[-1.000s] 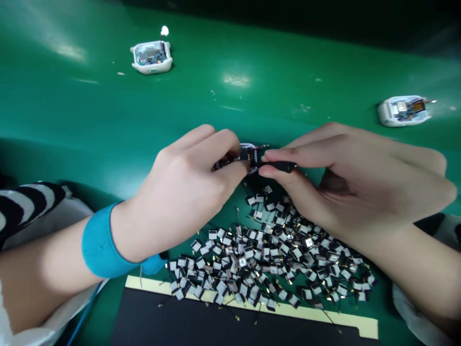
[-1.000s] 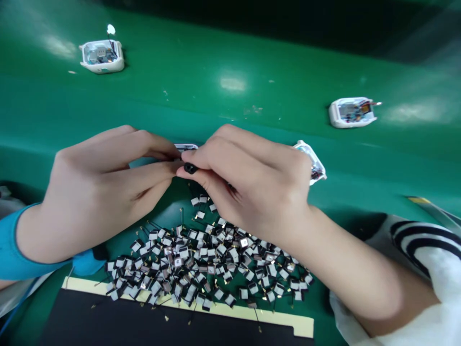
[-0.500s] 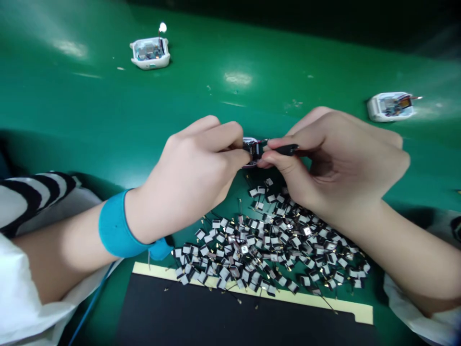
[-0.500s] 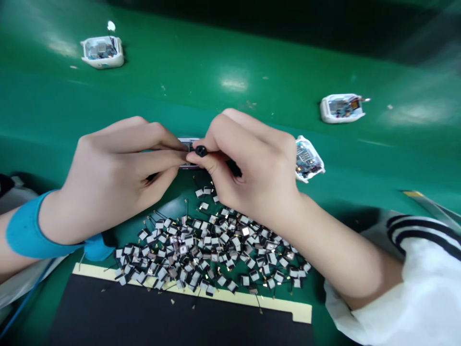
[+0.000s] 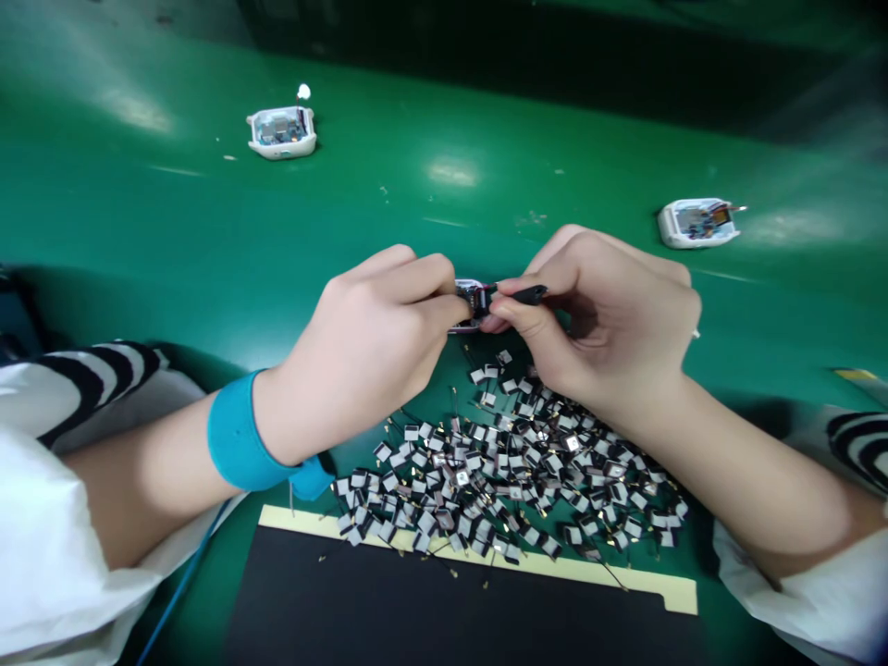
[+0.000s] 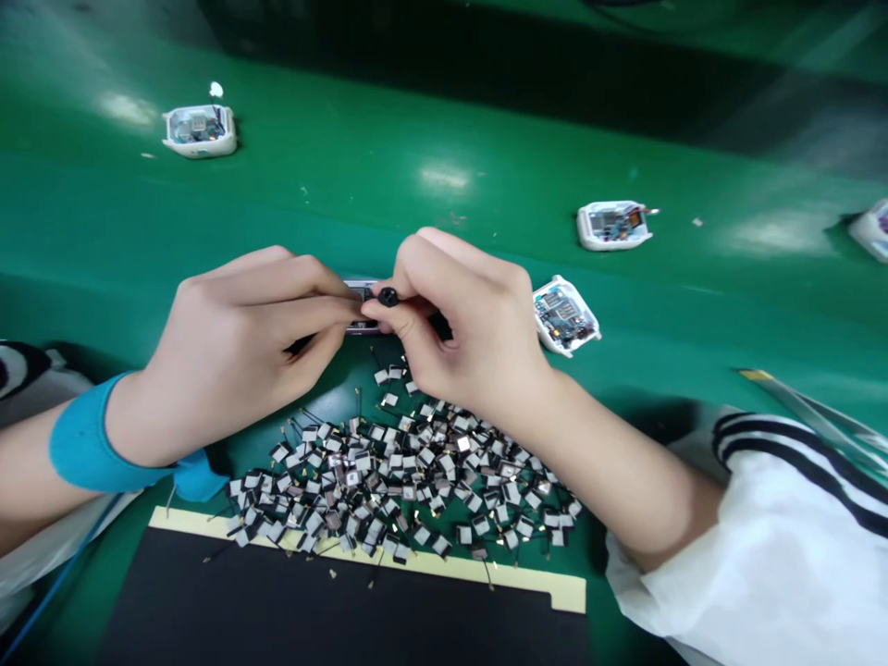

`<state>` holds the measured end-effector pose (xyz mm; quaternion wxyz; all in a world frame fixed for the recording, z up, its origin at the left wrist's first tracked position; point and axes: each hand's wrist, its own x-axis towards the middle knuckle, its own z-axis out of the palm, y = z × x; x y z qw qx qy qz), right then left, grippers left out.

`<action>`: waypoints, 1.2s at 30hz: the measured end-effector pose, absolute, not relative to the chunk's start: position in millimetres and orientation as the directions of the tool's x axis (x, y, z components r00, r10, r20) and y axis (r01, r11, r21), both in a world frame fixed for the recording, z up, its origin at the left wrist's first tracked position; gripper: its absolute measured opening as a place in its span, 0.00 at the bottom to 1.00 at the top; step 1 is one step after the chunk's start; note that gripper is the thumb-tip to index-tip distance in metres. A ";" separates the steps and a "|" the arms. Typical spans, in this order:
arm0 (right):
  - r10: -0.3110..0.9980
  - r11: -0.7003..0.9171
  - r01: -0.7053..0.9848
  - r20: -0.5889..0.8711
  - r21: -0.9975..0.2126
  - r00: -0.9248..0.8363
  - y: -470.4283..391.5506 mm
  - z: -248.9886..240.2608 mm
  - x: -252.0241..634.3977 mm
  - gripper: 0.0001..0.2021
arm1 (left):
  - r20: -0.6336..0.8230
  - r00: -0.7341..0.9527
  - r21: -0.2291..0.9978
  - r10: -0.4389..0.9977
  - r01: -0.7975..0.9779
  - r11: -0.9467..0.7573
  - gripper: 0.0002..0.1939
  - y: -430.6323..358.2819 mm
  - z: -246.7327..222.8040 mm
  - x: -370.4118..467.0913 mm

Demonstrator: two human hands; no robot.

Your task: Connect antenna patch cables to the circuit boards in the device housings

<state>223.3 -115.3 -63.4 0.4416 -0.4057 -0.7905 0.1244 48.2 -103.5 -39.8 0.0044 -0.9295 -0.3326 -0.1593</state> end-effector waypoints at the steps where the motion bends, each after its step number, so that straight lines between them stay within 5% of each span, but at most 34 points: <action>1: 0.753 0.639 0.529 0.594 -0.559 -0.282 -115.0 -63.3 223.1 0.08 | 0.303 0.727 0.096 0.617 0.621 -0.778 0.13 -103.6 -40.2 48.2; 23: 0.856 0.505 0.284 0.515 -0.815 -0.045 -122.5 -60.7 229.1 0.05 | 0.319 0.682 0.211 0.658 0.626 -0.751 0.06 -105.0 -37.3 47.9; 36: 0.886 0.459 0.528 0.413 -0.715 -0.211 -124.3 -48.5 232.6 0.10 | 0.325 0.695 0.196 0.641 0.614 -0.765 0.04 -102.3 -38.6 47.6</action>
